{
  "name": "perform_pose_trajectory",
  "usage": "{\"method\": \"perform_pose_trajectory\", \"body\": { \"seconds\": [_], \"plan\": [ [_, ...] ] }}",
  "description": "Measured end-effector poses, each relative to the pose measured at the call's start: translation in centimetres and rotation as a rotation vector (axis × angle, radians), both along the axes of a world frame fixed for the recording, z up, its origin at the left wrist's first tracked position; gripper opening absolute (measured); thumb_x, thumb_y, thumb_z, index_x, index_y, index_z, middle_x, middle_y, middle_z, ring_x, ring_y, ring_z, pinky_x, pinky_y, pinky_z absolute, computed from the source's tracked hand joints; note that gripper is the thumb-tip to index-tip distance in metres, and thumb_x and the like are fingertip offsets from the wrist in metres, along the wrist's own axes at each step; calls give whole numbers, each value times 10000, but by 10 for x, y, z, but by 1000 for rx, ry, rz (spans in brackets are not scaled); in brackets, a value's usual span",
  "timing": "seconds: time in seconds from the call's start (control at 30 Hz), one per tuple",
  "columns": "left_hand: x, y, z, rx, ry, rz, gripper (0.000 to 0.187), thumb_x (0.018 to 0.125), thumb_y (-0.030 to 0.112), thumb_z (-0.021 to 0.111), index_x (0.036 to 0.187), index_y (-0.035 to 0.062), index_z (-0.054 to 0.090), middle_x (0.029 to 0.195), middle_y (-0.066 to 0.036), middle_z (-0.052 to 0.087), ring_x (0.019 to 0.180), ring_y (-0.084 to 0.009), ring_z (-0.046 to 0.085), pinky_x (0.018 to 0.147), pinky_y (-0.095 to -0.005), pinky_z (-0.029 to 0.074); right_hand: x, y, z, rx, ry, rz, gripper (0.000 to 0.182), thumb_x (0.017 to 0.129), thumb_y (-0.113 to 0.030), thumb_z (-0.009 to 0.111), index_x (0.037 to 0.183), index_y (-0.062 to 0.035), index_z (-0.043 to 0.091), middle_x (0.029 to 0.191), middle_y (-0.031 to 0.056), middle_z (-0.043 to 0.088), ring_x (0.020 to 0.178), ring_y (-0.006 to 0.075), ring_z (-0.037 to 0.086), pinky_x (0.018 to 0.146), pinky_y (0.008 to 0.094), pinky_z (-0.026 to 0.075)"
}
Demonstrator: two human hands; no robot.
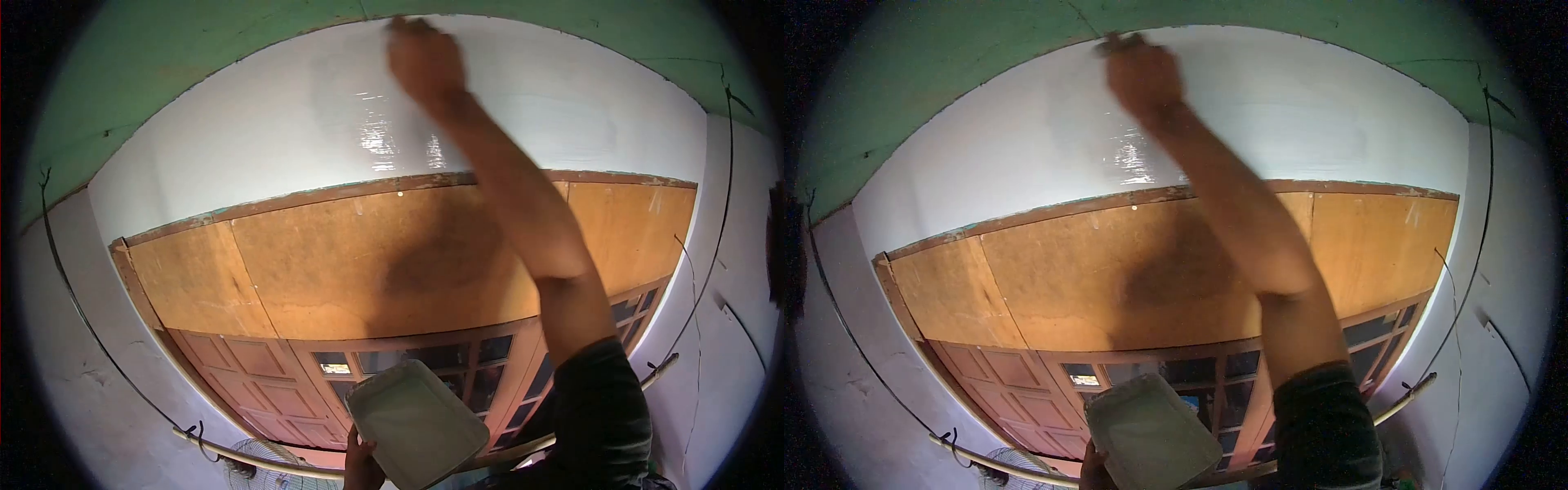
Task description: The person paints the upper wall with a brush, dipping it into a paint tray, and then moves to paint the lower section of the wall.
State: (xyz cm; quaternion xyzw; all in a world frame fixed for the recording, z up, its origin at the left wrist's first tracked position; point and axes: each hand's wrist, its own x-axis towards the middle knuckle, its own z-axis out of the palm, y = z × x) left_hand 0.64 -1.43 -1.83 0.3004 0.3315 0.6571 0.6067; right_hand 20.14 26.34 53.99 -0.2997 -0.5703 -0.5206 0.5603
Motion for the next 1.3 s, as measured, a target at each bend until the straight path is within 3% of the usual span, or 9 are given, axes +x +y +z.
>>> {"method": "perform_pose_trajectory", "body": {
  "seconds": [0.23,0.4,0.43,0.53,0.7,0.83,1.07,1.13,1.3],
  "plan": [
    [-3,1,-7,3,-105,17,798,908,233,720,1560,68,290,1474,-183,497,1329,-357,527,1083,-505,497,-151,-13,-17,-118,-26,506,198,909,-197,655,1028,-39,677,896,218,717,778,388,720,724,503,592],
    [-16,5,-30,45,95,24,787,909,230,723,1558,80,304,1455,-174,507,1314,-350,538,1059,-491,519,-93,24,-5,160,139,645,234,897,-271,734,893,-40,701,717,181,703,658,357,700,638,440,567],
    [-17,6,-33,78,97,8,786,910,232,726,1558,86,308,1450,-170,511,1309,-347,542,1048,-487,528,-61,18,-4,16,176,699,318,929,-308,677,796,-19,678,734,200,695,688,387,691,692,512,558],
    [-16,6,-28,-13,-24,-3,789,913,240,731,1563,100,306,1446,-169,514,1302,-340,549,1032,-482,541,44,24,1,123,327,487,438,902,-363,723,669,5,679,587,185,657,588,373,680,631,461,556],
    [-19,14,-34,15,45,-4,798,910,251,744,1562,102,308,1440,-171,519,1294,-336,556,1027,-493,542,211,9,-3,231,488,181,361,880,-347,746,833,10,717,733,199,721,687,380,725,659,455,570],
    [-15,8,-23,-82,-105,-4,780,920,231,729,1563,103,306,1434,-169,523,1291,-342,558,1022,-509,544,232,-21,-14,191,467,-48,287,889,-295,720,1027,-44,724,851,196,741,780,410,725,715,478,584],
    [-21,11,-35,-129,-128,-33,757,924,200,717,1556,102,313,1421,-174,528,1286,-345,561,1026,-523,544,72,-12,-38,127,111,164,317,854,-164,650,1154,-74,700,1067,198,725,928,383,706,790,489,596],
    [-26,14,-51,123,226,-55,748,924,191,712,1553,103,316,1422,-173,528,1290,-345,559,1029,-521,545,5,0,-39,75,68,183,313,862,-169,678,1154,-62,716,1121,175,733,947,364,721,835,472,602],
    [-17,6,-28,-64,5,-26,749,922,203,718,1551,99,325,1432,-160,528,1303,-347,551,1038,-496,544,-145,-9,-56,-92,46,556,214,853,-161,692,1045,-67,680,955,175,719,851,362,713,754,479,592]
  ]
}}
